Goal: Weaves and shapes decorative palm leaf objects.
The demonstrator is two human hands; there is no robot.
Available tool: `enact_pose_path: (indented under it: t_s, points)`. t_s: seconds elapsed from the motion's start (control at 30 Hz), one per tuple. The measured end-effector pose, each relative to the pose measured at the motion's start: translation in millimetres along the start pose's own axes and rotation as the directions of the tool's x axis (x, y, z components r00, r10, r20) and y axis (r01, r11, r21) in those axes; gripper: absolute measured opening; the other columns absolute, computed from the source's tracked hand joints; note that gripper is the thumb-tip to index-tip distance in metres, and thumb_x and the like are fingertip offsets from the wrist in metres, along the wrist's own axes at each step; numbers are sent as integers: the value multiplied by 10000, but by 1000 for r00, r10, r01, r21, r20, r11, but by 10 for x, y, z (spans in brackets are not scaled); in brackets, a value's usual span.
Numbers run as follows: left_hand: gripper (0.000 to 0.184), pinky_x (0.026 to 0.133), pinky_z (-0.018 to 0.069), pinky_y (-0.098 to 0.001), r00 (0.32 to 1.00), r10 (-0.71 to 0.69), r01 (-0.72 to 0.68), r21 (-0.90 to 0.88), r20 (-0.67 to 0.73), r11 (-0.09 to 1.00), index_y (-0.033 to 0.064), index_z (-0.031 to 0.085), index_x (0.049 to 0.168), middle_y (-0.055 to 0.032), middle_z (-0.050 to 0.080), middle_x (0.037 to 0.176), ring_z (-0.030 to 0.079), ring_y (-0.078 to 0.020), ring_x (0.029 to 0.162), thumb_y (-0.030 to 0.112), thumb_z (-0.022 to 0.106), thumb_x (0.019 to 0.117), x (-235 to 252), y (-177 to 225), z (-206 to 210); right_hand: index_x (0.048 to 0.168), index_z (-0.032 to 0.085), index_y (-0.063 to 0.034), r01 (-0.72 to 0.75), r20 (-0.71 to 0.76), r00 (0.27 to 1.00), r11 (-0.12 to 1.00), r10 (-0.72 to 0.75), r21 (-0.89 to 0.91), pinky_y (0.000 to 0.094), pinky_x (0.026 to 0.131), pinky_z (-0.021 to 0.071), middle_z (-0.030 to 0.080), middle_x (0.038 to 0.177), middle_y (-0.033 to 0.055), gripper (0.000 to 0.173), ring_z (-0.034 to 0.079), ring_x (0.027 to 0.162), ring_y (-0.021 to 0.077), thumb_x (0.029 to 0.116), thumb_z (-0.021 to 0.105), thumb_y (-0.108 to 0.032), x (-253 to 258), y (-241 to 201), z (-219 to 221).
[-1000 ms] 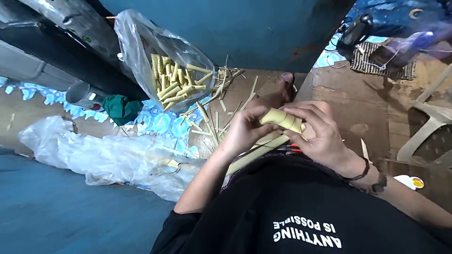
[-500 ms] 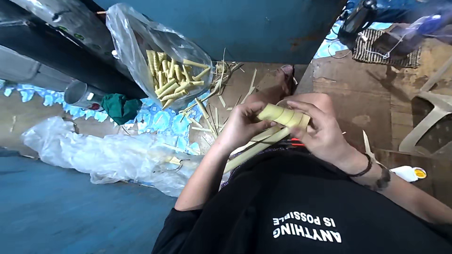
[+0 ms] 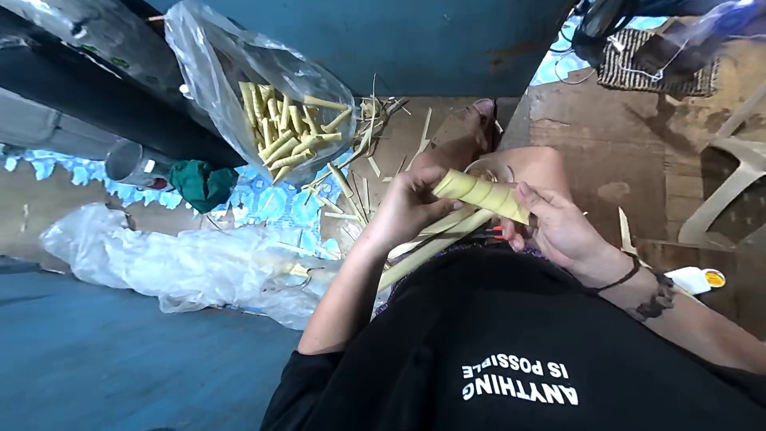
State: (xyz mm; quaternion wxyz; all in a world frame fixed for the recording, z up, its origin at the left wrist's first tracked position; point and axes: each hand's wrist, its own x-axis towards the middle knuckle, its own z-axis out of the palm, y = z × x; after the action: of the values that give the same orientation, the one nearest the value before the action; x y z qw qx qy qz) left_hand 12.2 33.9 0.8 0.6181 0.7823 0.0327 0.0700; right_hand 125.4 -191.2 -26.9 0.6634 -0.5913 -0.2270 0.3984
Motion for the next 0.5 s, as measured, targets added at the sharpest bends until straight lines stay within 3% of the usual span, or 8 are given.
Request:
enact_pose_path:
  t_s: [0.07,0.13,0.17,0.23,0.3,0.37,0.43,0.5]
  points:
    - [183,639,558,-197,1000,5,-5,-7,-6,1000,2,691,1006,-11,704,800,643,-29,666,-10,782,848,5,-21,4,1383,591,-47,248,-7,965,915,-263,-320,203,718,606,728,1066,12,356,703,831,49,1045,546,-149,-39,51,-15]
    - [205,640,562,-198,1000,-1,1,-15,-7,1000,6,679,1018,-12,708,810,648,-29,668,-17,783,842,6,-25,-1,1372,594,58,481,103,826,598,-554,-642,299,903,568,666,1215,172,514,665,1058,176,967,706,-239,-22,148,-58]
    - [225,639,562,-198,1000,-10,10,-22,4,1000,5,674,1042,-14,713,824,649,-29,670,-18,779,844,9,-22,-3,1362,613,47,465,90,838,618,-539,-634,278,902,565,677,1190,147,478,667,1043,149,975,695,-222,-34,172,-74]
    - [240,631,549,-192,1000,-11,11,-31,20,999,0,673,1073,-15,713,832,638,-27,667,-16,770,854,12,-25,-4,1350,629,-40,160,-41,984,955,-175,-249,158,673,571,742,970,-6,327,672,741,8,1076,477,-134,-63,120,-77]
    - [220,656,562,-204,1000,3,-2,-38,27,999,-1,669,1057,-20,712,835,653,-38,691,-23,766,860,9,-50,1,1277,635,-71,-104,-47,993,991,108,84,181,500,543,722,764,21,410,636,547,53,1134,297,-253,-66,48,-79]
    - [209,669,578,-222,1000,10,-9,-51,19,999,-2,667,1037,-28,713,835,668,-57,702,-28,770,857,14,-69,7,1326,635,-53,136,-65,986,966,-154,-220,183,635,587,743,922,-7,326,684,709,30,1091,449,-184,-117,106,-88]
    - [228,688,594,-234,1000,0,1,-60,15,998,-2,653,1062,-36,721,856,686,-68,723,-29,763,863,14,-60,3,1369,607,26,425,52,864,671,-500,-608,264,882,566,678,1165,111,468,662,1011,119,997,655,-255,-130,184,-123]
    - [247,687,586,-232,999,-17,19,-50,30,999,-3,645,1102,-38,717,868,678,-67,724,0,754,880,22,-52,5,1358,630,-4,343,0,917,789,-399,-509,203,834,576,705,1114,41,389,672,941,43,1025,616,-204,-161,172,-135]
